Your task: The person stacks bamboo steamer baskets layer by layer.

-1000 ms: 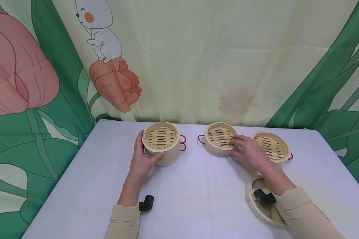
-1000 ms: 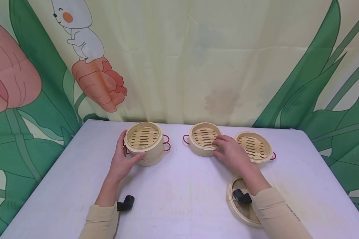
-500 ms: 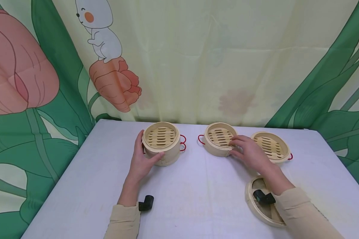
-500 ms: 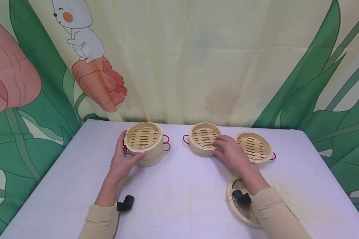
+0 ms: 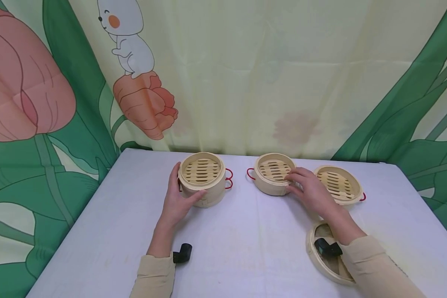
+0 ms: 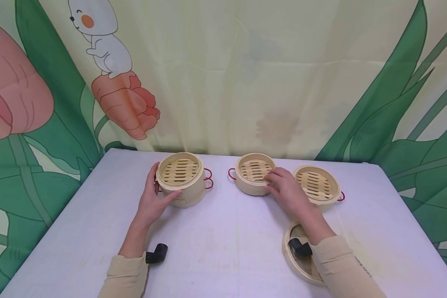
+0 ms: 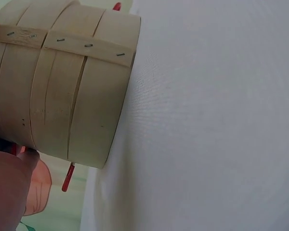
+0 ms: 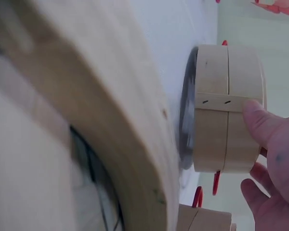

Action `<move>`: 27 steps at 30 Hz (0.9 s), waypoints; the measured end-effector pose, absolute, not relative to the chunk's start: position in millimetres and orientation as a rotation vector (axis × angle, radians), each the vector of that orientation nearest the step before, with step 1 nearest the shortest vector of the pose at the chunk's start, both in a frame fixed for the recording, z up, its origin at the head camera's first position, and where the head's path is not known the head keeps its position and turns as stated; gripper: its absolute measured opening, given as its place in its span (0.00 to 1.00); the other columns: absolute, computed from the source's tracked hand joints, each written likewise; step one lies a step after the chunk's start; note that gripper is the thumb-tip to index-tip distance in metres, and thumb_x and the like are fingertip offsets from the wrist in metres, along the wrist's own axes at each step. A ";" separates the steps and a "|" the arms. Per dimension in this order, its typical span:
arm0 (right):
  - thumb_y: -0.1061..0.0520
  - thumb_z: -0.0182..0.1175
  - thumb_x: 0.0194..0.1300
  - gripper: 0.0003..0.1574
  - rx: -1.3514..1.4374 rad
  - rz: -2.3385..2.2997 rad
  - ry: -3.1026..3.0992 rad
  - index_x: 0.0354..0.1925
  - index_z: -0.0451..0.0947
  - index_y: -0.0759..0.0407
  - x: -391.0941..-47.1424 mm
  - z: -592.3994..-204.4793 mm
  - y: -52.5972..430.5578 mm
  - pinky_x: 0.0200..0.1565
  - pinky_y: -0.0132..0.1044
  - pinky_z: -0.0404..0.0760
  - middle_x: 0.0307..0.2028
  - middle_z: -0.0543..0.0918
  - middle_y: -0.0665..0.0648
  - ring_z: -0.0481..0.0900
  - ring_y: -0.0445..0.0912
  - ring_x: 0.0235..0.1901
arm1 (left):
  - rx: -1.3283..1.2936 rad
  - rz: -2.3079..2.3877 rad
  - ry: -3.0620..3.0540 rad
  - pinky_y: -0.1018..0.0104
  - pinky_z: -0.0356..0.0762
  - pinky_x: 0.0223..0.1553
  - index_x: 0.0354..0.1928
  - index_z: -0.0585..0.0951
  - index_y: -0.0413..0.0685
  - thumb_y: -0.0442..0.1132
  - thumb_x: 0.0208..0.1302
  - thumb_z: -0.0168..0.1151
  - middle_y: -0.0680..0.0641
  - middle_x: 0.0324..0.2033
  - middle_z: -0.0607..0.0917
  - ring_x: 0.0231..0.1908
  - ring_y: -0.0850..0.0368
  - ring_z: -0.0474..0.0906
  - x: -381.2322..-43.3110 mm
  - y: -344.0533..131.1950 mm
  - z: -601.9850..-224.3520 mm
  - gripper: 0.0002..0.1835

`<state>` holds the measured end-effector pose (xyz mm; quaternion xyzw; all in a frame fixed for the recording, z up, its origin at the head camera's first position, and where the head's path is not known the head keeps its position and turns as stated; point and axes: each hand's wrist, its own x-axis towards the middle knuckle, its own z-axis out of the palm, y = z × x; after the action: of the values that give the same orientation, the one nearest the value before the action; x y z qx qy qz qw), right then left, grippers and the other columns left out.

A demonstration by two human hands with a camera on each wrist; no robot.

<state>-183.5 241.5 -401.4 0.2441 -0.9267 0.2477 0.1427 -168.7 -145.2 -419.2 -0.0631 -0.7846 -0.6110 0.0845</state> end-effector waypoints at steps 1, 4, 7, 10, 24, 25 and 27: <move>0.69 0.72 0.58 0.15 0.718 0.717 -2.654 0.45 0.83 0.67 -184.2 -401.8 241.3 0.57 0.58 0.72 0.48 0.80 0.65 0.76 0.62 0.52 | -0.189 -1.817 -2.342 0.45 0.42 0.73 0.81 0.45 0.50 0.42 0.54 0.80 0.46 0.77 0.53 0.76 0.48 0.46 -168.8 -145.2 -419.3 0.62; 0.70 0.72 0.57 0.15 0.733 0.724 -2.624 0.44 0.83 0.67 -185.7 -402.9 240.7 0.55 0.57 0.73 0.48 0.80 0.65 0.76 0.61 0.51 | -0.196 -1.796 -2.347 0.46 0.43 0.73 0.80 0.46 0.49 0.42 0.54 0.80 0.45 0.77 0.53 0.76 0.48 0.47 -168.9 -145.4 -419.3 0.61; 0.71 0.72 0.56 0.15 0.736 0.727 -2.610 0.44 0.83 0.67 -185.8 -403.3 240.3 0.54 0.57 0.74 0.47 0.80 0.65 0.77 0.61 0.50 | -0.207 -1.772 -2.355 0.46 0.44 0.73 0.80 0.46 0.47 0.41 0.54 0.80 0.44 0.77 0.53 0.75 0.47 0.48 -168.8 -146.0 -419.5 0.61; 0.71 0.72 0.56 0.15 0.738 0.733 -2.597 0.44 0.83 0.68 -185.6 -403.3 239.9 0.52 0.57 0.75 0.47 0.80 0.64 0.77 0.60 0.49 | -0.217 -1.757 -2.361 0.46 0.45 0.73 0.80 0.46 0.47 0.40 0.54 0.79 0.44 0.77 0.54 0.75 0.48 0.48 -168.6 -146.7 -419.5 0.60; 0.74 0.73 0.51 0.18 0.771 0.717 -2.439 0.42 0.83 0.69 -185.5 -398.8 235.0 0.51 0.53 0.73 0.44 0.80 0.64 0.76 0.60 0.47 | -0.216 -1.775 -2.360 0.49 0.46 0.73 0.80 0.47 0.48 0.41 0.54 0.79 0.47 0.77 0.54 0.75 0.51 0.48 -167.8 -147.3 -419.4 0.60; 0.74 0.73 0.51 0.18 0.773 0.718 -2.421 0.42 0.83 0.69 -185.5 -397.7 234.3 0.51 0.53 0.72 0.44 0.80 0.64 0.76 0.60 0.47 | -0.210 -1.778 -2.360 0.49 0.47 0.73 0.80 0.47 0.49 0.41 0.54 0.79 0.48 0.77 0.54 0.75 0.52 0.48 -167.8 -147.2 -419.2 0.60; 0.75 0.74 0.50 0.19 0.777 0.729 -2.391 0.42 0.83 0.69 -184.9 -395.2 232.4 0.52 0.52 0.71 0.43 0.80 0.64 0.75 0.60 0.47 | -0.209 -1.781 -2.357 0.48 0.46 0.73 0.80 0.47 0.49 0.41 0.54 0.79 0.48 0.77 0.54 0.75 0.51 0.48 -167.7 -147.4 -418.8 0.60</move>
<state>-184.9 232.4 -395.2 0.2868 -0.8823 0.2688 0.2589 -167.7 -147.4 -418.8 -0.0703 -0.7926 -0.5990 0.0897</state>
